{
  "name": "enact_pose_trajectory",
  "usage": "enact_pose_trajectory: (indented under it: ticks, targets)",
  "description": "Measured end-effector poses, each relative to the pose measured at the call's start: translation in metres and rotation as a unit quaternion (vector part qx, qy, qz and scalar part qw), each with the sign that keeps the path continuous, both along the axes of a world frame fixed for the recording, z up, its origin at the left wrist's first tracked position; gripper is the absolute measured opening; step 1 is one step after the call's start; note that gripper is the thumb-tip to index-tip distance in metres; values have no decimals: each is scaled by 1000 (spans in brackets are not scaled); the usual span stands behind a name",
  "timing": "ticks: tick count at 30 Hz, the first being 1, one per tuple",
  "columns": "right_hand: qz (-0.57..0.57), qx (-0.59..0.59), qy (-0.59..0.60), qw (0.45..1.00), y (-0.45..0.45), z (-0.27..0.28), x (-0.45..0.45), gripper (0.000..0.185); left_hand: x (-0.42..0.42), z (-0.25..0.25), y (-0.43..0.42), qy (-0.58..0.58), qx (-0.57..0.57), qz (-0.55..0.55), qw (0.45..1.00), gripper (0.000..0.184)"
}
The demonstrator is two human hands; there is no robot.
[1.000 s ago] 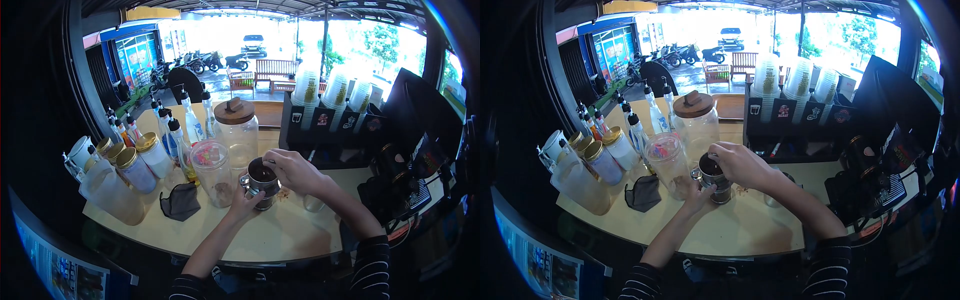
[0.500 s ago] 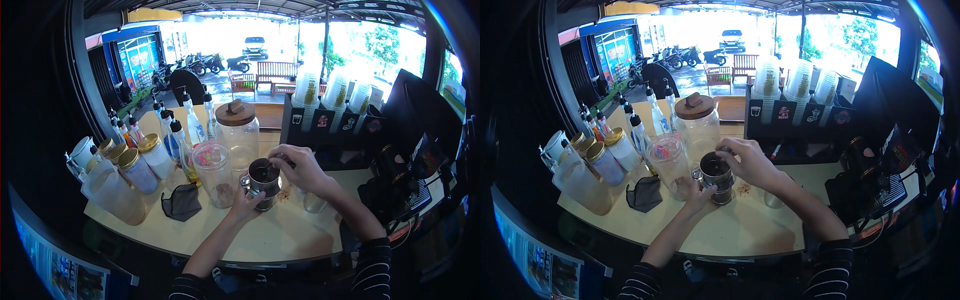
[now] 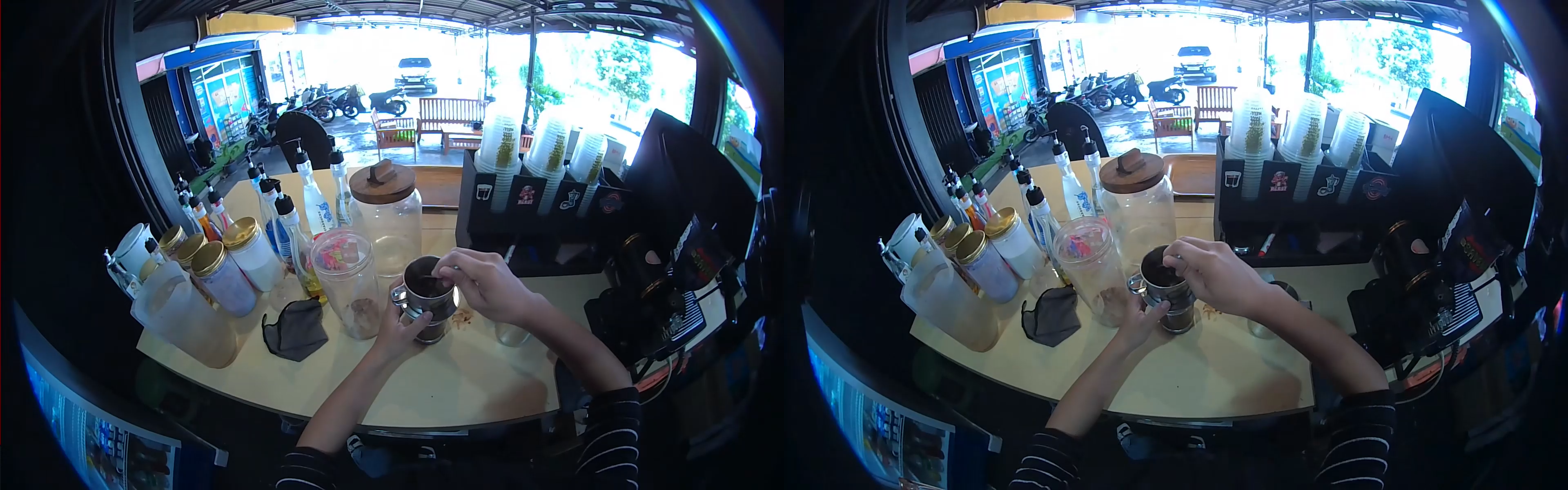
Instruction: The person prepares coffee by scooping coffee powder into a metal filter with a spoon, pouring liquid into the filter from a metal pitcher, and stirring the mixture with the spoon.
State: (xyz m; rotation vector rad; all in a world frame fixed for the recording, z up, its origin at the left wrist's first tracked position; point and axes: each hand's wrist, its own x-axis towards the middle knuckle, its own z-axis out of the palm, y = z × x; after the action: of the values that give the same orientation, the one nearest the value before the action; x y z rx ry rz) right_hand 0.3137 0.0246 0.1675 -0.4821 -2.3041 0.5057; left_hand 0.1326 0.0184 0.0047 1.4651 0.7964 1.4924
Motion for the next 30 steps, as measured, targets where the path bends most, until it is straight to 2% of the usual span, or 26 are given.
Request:
enact_pose_trajectory:
  ticks: [2, 6, 9, 12, 14, 21, 23, 26, 30]
  targets:
    - [-40, 40, -21, 998, -1, 4, -1, 10, 1, 0, -2, 6, -22, 8, 1000, 78]
    - [-27, 76, 20, 997, 5, -7, -6, 6, 0, 3, -1, 13, -2, 0, 1000, 78]
    - [-9, 47, -2, 999, 0, -6, -7, 5, -1, 2, -1, 17, 17, 6, 1000, 77]
    - [-54, 93, -42, 993, 0, -7, -7, 6, 0, 0, -2, 1, 5, -3, 1000, 77]
    - [1, 98, -4, 995, -1, -14, -8, 6, -1, -6, 2, -2, -4, 2, 1000, 77]
    - [-27, 77, 18, 997, 5, -10, -4, 9, 0, 1, -1, 5, -6, -1, 1000, 77]
    - [-22, 14, 8, 1000, -1, -5, -2, 10, -2, -6, 3, 30, 6, 9, 999, 78]
    - [-71, 67, -7, 995, 5, -3, -2, 10, -1, -1, -1, 12, -5, 5, 1000, 79]
    - [2, 18, 46, 999, 6, -14, -6, 11, -1, 0, 0, 21, 1, 8, 1000, 79]
